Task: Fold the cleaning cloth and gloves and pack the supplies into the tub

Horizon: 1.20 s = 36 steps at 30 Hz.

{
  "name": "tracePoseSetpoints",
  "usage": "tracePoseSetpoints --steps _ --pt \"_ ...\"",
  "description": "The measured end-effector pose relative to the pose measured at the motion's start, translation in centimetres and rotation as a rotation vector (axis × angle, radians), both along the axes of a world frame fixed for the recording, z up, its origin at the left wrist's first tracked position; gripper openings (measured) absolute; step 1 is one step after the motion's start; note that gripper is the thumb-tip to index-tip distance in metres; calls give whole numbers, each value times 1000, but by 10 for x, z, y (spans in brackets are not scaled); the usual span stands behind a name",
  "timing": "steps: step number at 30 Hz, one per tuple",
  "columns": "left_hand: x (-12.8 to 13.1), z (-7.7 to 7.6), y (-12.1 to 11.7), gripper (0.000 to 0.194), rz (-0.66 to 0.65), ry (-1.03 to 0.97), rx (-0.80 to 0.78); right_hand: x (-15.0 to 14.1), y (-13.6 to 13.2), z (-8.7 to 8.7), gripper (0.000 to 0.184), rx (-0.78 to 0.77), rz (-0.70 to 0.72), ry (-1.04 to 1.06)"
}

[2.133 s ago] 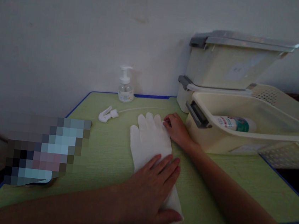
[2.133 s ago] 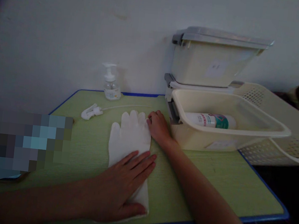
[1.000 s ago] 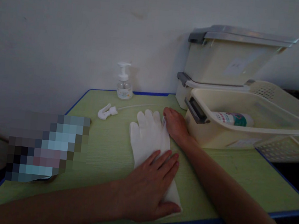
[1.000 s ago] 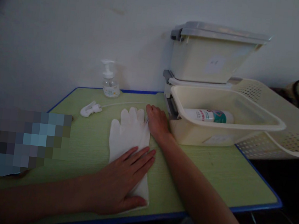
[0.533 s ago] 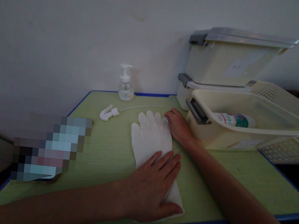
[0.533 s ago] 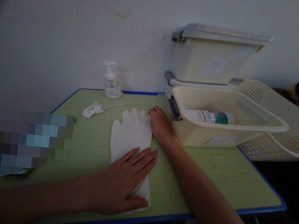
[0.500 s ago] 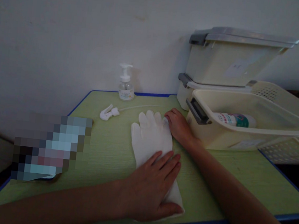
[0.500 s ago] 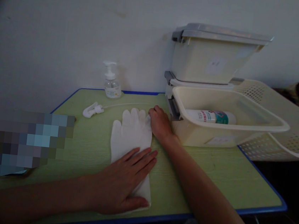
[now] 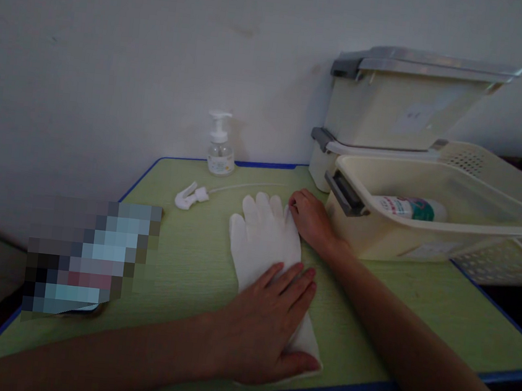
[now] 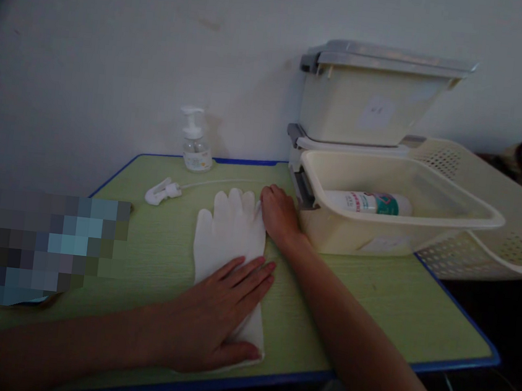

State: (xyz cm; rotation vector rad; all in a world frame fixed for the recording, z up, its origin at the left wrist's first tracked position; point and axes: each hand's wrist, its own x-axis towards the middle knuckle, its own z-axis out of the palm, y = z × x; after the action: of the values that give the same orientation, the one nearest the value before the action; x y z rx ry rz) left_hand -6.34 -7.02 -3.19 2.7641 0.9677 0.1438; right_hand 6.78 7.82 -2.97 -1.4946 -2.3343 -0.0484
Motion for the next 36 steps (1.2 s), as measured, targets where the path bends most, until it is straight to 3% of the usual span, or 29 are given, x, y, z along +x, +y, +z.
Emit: tracePoseSetpoints --steps 18,36 --pt "0 0 -1 78 0 12 35 6 10 -5 14 -57 45 67" --pt "1 -1 -1 79 4 4 8 0 -2 7 21 -16 39 -80"
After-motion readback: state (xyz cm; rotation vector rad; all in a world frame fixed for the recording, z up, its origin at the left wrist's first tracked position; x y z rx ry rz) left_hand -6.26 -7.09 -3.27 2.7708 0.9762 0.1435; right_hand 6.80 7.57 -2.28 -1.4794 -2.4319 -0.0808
